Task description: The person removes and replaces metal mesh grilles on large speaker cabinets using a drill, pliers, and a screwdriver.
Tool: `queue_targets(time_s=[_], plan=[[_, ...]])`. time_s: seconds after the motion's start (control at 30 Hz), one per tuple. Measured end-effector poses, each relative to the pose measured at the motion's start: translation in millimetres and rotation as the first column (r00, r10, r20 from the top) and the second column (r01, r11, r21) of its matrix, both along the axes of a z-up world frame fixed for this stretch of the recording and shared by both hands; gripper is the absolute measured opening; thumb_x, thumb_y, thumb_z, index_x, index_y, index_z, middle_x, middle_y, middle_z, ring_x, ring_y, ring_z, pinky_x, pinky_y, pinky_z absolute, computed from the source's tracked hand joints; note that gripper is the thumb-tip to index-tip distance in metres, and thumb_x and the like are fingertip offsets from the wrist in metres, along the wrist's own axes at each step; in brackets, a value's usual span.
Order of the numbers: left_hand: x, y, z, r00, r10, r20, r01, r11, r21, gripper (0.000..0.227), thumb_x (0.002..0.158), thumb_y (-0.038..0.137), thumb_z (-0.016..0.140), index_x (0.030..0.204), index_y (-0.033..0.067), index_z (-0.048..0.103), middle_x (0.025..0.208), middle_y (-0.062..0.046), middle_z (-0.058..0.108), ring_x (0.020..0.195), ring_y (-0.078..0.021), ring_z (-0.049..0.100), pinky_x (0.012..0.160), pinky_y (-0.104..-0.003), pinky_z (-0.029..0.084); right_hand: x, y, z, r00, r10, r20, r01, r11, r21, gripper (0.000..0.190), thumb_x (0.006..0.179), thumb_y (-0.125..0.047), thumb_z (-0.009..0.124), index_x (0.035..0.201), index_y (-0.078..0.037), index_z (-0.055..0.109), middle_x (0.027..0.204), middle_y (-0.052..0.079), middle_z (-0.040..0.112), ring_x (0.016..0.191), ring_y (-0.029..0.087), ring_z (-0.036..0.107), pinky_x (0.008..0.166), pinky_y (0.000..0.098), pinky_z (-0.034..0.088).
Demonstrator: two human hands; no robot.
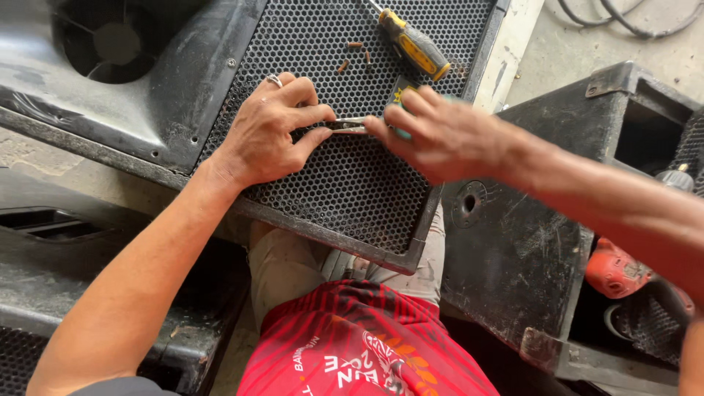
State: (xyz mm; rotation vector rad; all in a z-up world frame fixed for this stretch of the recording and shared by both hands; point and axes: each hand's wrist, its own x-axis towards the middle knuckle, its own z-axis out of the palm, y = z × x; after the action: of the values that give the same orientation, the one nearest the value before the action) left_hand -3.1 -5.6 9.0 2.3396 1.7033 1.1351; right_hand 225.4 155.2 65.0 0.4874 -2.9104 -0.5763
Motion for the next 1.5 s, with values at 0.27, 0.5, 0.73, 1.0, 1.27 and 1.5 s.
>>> queue_targets(time_s=[0.27,0.5,0.73,1.0,1.27,1.5], plan=[[0,1,2,0.999,0.027,-0.036,-0.027,1.0,-0.003,0.02,0.093,0.022,0.077,0.104,0.0086,0.068,0.094,-0.006,0.051,0.084,-0.0268,0.051,0.076,-0.042,0.043,5,-26,1,0.997,0.078,-0.002,-0.078,0.996,-0.043,0.047,0.093,-0.014,0.05,0.134,0.006,0.054,0.112,0.019,0.057,0.09,0.031,0.058,0.077,0.0415,0.052],[5,2,2,0.994,0.048,-0.095,-0.046,0.999,0.022,0.022,0.1,0.022,0.071,0.119,0.0097,0.072,0.1,-0.007,0.053,0.085,-0.0277,0.049,0.074,-0.042,0.042,-1,-115,-19,0.805,-0.587,-0.085,0.589,0.808,-0.005,0.059,0.082,-0.024,0.052,0.132,0.007,0.054,0.113,0.02,0.054,0.083,0.035,0.055,0.062,0.0413,0.047],[1,1,-1,1.0,0.013,-0.022,-0.012,1.0,0.021,0.012,0.097,0.013,0.075,0.107,0.0071,0.073,0.096,-0.004,0.053,0.084,-0.025,0.049,0.079,-0.041,0.043,13,-47,-15,0.974,-0.223,-0.043,0.214,0.965,-0.153,0.051,0.09,-0.016,0.048,0.134,0.01,0.052,0.098,0.017,0.054,0.079,0.032,0.052,0.067,0.0422,0.048],[-2,3,0,0.994,-0.034,0.105,0.037,0.999,-0.024,0.01,0.091,0.013,0.08,0.1,0.0101,0.077,0.09,-0.003,0.056,0.08,-0.0241,0.051,0.081,-0.041,0.041,-4,22,8,0.98,0.198,-0.02,-0.199,0.98,-0.029,0.032,0.105,-0.008,0.042,0.132,0.004,0.054,0.099,0.011,0.051,0.088,0.029,0.053,0.074,0.0368,0.047],[6,1,2,0.979,0.073,-0.189,-0.061,0.996,0.064,0.01,0.105,0.02,0.062,0.109,0.0137,0.069,0.096,-0.005,0.052,0.08,-0.0276,0.049,0.071,-0.042,0.042,13,-81,-12,0.908,-0.41,-0.087,0.363,0.873,-0.325,0.042,0.094,-0.018,0.057,0.129,0.006,0.055,0.118,0.019,0.058,0.093,0.034,0.057,0.079,0.0443,0.05],[5,1,-3,0.972,0.109,-0.207,-0.087,0.99,0.113,0.011,0.106,0.02,0.065,0.113,0.0147,0.071,0.097,-0.005,0.054,0.08,-0.0299,0.051,0.069,-0.042,0.045,1,-114,-18,0.795,-0.604,-0.052,0.533,0.737,-0.415,0.048,0.093,-0.019,0.062,0.128,0.013,0.055,0.132,0.028,0.051,0.103,0.042,0.055,0.097,0.0476,0.046]])
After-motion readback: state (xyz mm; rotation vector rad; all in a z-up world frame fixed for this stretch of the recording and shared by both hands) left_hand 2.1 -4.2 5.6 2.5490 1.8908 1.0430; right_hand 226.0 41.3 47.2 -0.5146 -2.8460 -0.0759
